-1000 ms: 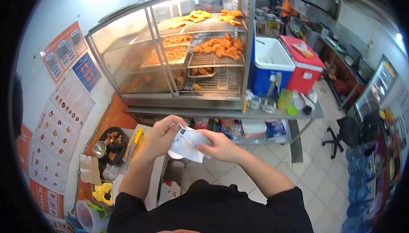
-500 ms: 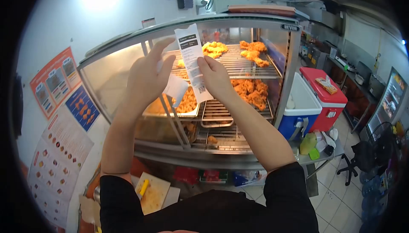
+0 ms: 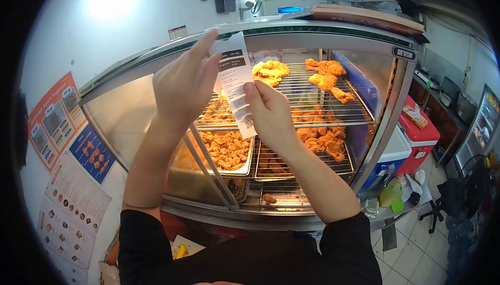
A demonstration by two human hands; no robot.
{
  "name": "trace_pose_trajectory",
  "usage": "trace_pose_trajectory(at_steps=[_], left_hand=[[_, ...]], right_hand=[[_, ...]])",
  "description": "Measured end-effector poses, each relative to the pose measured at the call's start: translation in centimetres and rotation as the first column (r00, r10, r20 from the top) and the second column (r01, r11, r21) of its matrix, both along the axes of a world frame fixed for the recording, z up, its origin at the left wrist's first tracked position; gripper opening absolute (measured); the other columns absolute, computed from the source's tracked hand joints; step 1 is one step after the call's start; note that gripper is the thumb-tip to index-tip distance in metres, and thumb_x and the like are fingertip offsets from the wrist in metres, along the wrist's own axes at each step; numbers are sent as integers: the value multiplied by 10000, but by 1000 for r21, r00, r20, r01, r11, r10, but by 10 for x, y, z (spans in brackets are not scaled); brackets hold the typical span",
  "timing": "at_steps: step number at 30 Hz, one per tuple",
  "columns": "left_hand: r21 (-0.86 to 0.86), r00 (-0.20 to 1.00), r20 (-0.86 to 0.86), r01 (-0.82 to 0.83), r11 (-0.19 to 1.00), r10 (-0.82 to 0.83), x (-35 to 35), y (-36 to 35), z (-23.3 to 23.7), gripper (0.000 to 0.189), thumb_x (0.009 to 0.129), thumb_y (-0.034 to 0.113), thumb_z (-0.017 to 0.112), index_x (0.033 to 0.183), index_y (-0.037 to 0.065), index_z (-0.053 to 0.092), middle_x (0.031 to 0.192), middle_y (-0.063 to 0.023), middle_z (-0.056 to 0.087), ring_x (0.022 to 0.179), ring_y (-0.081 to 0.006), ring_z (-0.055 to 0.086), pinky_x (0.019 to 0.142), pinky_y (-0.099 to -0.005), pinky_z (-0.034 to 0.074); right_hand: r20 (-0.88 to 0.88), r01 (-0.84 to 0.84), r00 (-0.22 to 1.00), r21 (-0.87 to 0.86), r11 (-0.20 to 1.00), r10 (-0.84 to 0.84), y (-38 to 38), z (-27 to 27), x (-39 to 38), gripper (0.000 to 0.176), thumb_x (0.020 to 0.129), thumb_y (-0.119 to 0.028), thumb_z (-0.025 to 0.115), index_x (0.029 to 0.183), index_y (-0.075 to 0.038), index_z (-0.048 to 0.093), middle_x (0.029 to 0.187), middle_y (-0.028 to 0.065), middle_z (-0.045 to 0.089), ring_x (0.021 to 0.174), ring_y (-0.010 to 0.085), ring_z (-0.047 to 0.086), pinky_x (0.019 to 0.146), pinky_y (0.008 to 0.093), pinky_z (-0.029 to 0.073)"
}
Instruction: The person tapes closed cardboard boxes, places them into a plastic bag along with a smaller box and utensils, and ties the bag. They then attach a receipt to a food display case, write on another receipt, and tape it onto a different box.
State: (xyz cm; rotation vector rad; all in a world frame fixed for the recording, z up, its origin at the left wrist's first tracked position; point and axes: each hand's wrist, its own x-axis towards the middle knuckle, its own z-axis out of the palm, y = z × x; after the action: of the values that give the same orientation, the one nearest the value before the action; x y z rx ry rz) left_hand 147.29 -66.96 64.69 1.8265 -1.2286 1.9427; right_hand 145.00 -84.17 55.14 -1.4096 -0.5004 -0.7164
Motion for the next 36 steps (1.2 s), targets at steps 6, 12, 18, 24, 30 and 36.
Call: trace_pose_trajectory(at_steps=[6, 12, 18, 24, 30, 36], left_hand=[[19, 1000, -16, 19, 1000, -18, 2, 4, -1, 424, 896, 103, 779, 1311, 68, 699, 822, -88, 741, 655, -219, 713, 601, -333, 540], [-61, 983, -101, 151, 987, -156, 4, -1, 6, 232, 942, 205, 766, 1136, 101, 693, 782, -58, 722, 624, -232, 697, 551, -340, 511], [-52, 965, -223, 131, 990, -140, -2, -2, 12, 165, 965, 214, 734, 1057, 97, 665, 793, -57, 725, 629, -239, 701, 557, -338, 518], [-25, 993, 118, -1, 1000, 4, 4, -2, 8, 185, 950, 225, 748, 1050, 90, 671, 723, -17, 663, 556, -192, 639, 514, -313, 478], [-19, 996, -81, 30, 999, -31, -6, 4, 6, 264, 946, 258, 754, 1144, 98, 685, 747, -35, 685, 574, -214, 654, 523, -324, 487], [-125, 875, -444, 152, 981, -192, -34, 14, 16, 262, 977, 106, 615, 1236, 71, 640, 730, -67, 661, 597, -207, 646, 581, -321, 493]], right_hand=[[51, -50, 998, 58, 997, 47, 11, 5, 2, 350, 1135, -255, 500, 1066, 36, 683, 782, 6, 645, 697, 33, 545, 621, 253, 457], [27, 125, 992, -124, 984, -123, 7, 10, -7, 345, 1101, -292, 569, 1069, 29, 691, 748, 46, 639, 652, 92, 572, 621, 269, 478], [655, 812, 527, -201, 548, -541, -14, 33, -61, 192, 928, -172, 731, 1084, -61, 713, 879, 83, 677, 775, 233, 647, 706, 355, 504], [912, 960, 253, -196, 202, -322, -16, 99, -35, 265, 872, -173, 751, 1123, -94, 719, 1122, 32, 654, 1089, 264, 596, 965, 439, 428], [941, 978, 174, -131, 160, -291, -24, 102, -33, 275, 863, -316, 762, 1047, -120, 702, 1070, 10, 637, 1059, 233, 593, 952, 434, 407], [935, 971, 188, -131, 201, -300, -23, 101, -38, 346, 884, -343, 762, 1128, -110, 686, 1144, 49, 638, 1081, 252, 598, 972, 446, 399]])
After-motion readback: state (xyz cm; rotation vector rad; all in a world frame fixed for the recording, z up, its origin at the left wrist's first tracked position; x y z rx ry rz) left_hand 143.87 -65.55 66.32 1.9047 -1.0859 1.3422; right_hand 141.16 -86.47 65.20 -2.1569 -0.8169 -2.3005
